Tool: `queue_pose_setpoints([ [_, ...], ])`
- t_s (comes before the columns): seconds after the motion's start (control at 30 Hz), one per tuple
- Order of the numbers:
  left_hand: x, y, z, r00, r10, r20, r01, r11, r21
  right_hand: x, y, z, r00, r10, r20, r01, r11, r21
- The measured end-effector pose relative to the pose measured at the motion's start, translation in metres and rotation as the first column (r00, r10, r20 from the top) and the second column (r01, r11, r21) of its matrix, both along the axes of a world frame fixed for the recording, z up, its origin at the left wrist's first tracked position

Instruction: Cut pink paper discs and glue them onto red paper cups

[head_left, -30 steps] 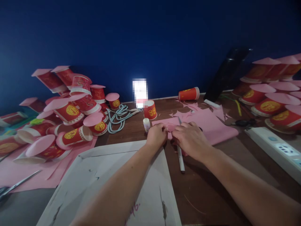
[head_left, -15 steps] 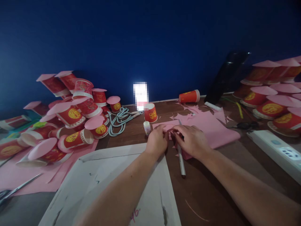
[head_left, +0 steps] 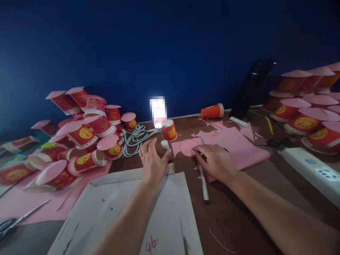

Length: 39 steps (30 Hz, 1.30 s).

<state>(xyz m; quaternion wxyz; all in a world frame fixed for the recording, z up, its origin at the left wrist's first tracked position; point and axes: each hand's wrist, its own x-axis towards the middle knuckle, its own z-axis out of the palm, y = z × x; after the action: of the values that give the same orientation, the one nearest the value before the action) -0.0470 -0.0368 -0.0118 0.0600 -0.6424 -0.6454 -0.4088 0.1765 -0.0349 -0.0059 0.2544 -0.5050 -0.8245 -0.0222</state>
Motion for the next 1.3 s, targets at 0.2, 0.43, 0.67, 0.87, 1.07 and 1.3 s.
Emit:
queue_pose_setpoints([
  [0.2,0.007,0.002,0.004,0.991,-0.130,0.014,0.131,0.989,-0.068,0.001,-0.004,0.002,0.961,0.038,-0.275,-0.047,0.999,-0.026],
  [0.43,0.023,-0.015,0.010,0.921,-0.354,-0.163,0.372,0.924,0.093,-0.010,-0.017,0.014,0.518,-0.141,-0.844,-0.529,0.723,-0.445],
  [0.67,0.023,-0.012,0.009,0.872,-0.450,-0.193,0.462,0.887,0.017,-0.016,-0.018,0.019,0.434,-0.284,-0.855,-0.658,0.548,-0.516],
  [0.87,0.025,-0.012,0.007,0.870,-0.454,-0.195,0.466,0.884,0.022,-0.014,-0.018,0.017,0.460,-0.347,-0.817,-0.640,0.508,-0.576],
  [1.07,0.023,-0.009,0.005,0.844,-0.493,-0.213,0.509,0.860,0.026,-0.011,-0.016,0.015,0.545,-0.313,-0.778,-0.563,0.550,-0.617],
  [1.3,0.021,-0.007,0.002,0.793,-0.555,-0.252,0.575,0.818,0.003,-0.007,-0.014,0.013,0.622,-0.196,-0.758,-0.478,0.672,-0.566],
])
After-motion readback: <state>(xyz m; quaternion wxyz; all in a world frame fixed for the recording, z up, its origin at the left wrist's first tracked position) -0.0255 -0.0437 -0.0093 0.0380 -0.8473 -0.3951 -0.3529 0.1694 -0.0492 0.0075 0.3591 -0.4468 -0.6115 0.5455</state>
